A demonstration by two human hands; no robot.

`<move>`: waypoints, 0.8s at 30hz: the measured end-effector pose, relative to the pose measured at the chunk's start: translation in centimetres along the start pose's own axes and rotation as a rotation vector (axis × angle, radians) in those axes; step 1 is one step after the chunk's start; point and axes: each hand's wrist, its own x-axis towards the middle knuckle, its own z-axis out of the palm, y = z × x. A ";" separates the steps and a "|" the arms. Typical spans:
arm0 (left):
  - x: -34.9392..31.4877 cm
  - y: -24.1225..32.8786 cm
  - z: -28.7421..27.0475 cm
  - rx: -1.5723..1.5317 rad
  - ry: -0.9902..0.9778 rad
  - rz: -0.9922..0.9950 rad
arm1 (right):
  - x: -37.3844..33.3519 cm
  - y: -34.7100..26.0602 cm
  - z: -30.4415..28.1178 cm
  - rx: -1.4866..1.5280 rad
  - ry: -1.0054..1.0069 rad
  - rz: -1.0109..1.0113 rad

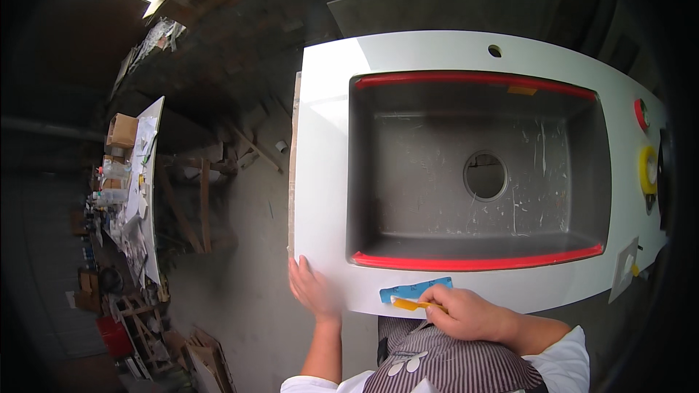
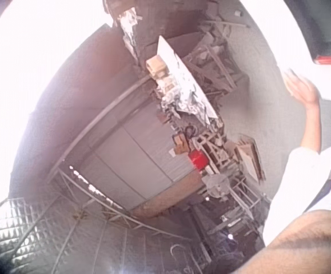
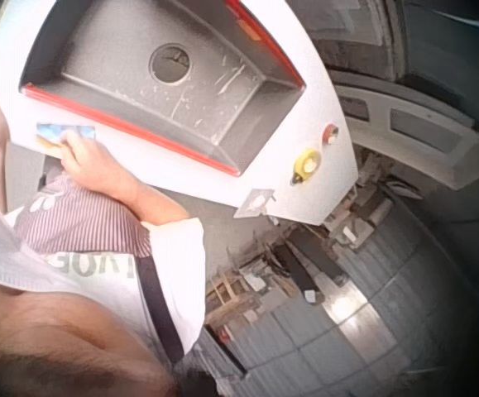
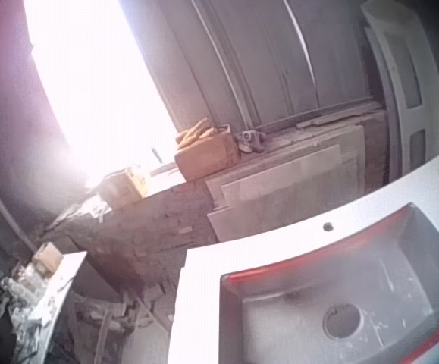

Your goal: The person applies a red sealant strip along the inner edge of a white countertop sink using a yellow plastic tool. They smooth the strip and wipe the surface with a blue cloth, then spread a white paste on the countertop edge with the same tool.

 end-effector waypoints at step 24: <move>26.0 8.0 8.0 -1.171 -0.301 0.052 | 32.0 -1.3 -12.9 -0.376 0.600 -0.672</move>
